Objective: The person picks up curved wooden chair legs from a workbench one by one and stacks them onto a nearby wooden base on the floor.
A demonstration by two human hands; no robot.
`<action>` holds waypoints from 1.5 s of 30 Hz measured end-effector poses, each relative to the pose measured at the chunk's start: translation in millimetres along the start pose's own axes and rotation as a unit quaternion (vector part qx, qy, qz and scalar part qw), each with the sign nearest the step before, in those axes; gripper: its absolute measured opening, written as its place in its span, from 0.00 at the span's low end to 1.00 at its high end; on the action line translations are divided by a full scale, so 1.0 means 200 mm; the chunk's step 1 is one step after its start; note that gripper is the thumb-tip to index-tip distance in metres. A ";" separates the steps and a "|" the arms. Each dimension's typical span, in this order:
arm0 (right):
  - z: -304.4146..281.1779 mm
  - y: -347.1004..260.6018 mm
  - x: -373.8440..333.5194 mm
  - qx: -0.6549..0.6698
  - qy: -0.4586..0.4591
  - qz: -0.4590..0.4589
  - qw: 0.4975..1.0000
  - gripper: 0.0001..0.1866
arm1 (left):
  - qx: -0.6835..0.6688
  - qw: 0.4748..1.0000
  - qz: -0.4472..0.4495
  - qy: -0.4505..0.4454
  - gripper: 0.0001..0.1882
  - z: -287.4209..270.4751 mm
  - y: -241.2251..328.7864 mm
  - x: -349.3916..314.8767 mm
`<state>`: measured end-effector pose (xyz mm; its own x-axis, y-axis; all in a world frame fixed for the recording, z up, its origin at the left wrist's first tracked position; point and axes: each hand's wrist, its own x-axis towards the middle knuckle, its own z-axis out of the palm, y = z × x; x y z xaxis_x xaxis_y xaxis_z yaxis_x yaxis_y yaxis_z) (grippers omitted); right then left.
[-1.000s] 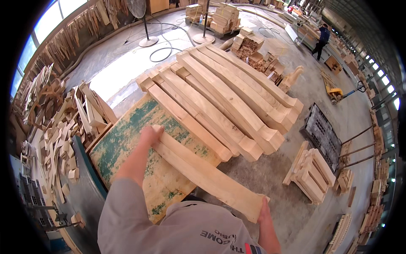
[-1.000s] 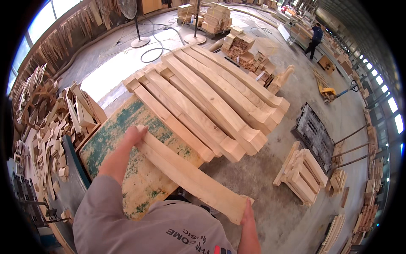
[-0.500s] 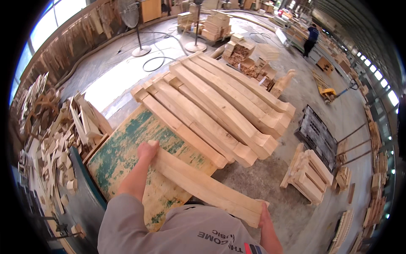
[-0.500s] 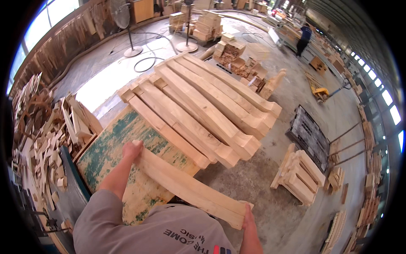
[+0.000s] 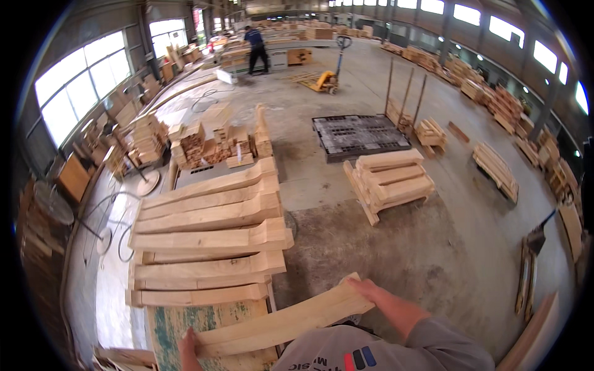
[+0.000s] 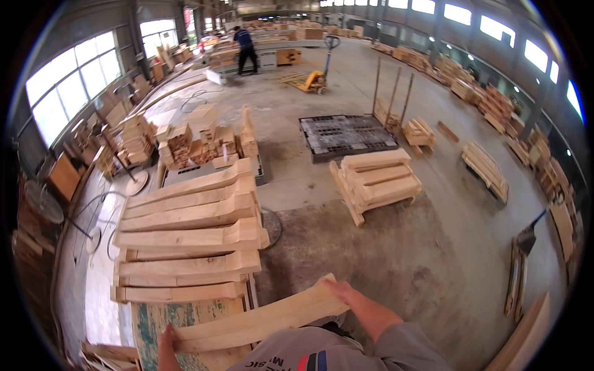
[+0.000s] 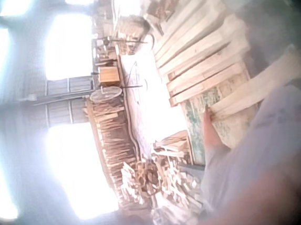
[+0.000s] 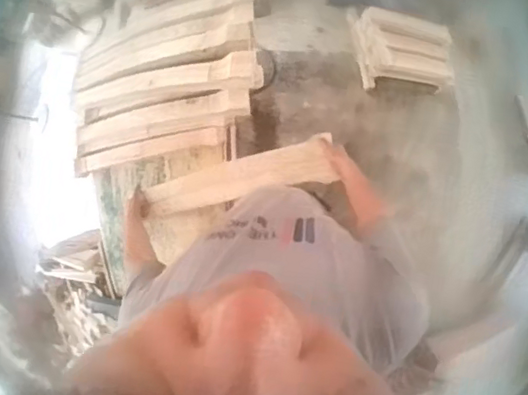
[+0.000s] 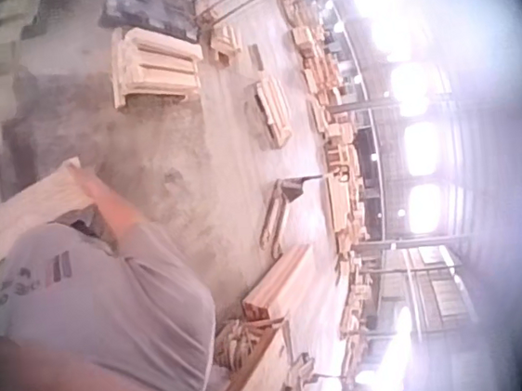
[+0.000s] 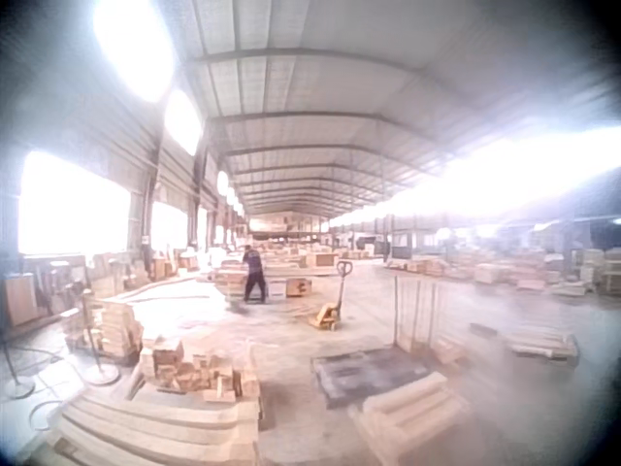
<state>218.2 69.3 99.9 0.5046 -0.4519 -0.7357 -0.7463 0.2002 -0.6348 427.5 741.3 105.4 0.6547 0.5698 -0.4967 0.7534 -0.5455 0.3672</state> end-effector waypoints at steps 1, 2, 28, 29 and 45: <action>-0.04 0.08 0.02 0.018 0.002 -0.009 1.000 0.40 | -0.005 1.000 -0.001 -0.005 0.43 0.04 0.05 -0.01; -0.06 0.11 0.00 -0.011 0.012 -0.005 1.000 0.43 | -0.004 1.000 -0.009 -0.008 0.44 0.05 0.09 -0.07; -1.91 -0.24 0.51 -0.130 0.027 -0.014 0.991 0.49 | -0.336 0.914 0.049 -0.222 0.40 0.94 0.56 -1.88; -2.02 -0.27 0.56 -0.142 0.052 -0.023 0.988 0.49 | -0.323 0.919 0.056 -0.218 0.40 1.01 0.61 -1.90; -3.59 -0.20 1.10 -0.046 0.201 0.017 0.978 0.34 | 0.002 0.984 0.179 -0.016 0.40 2.56 2.58 -2.37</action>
<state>47.6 -661.7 132.7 0.2801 -0.7558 -0.5919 -0.8056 0.1503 -0.5731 473.0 -125.4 127.2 0.8761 0.3211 -0.3596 0.4739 -0.7105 0.5202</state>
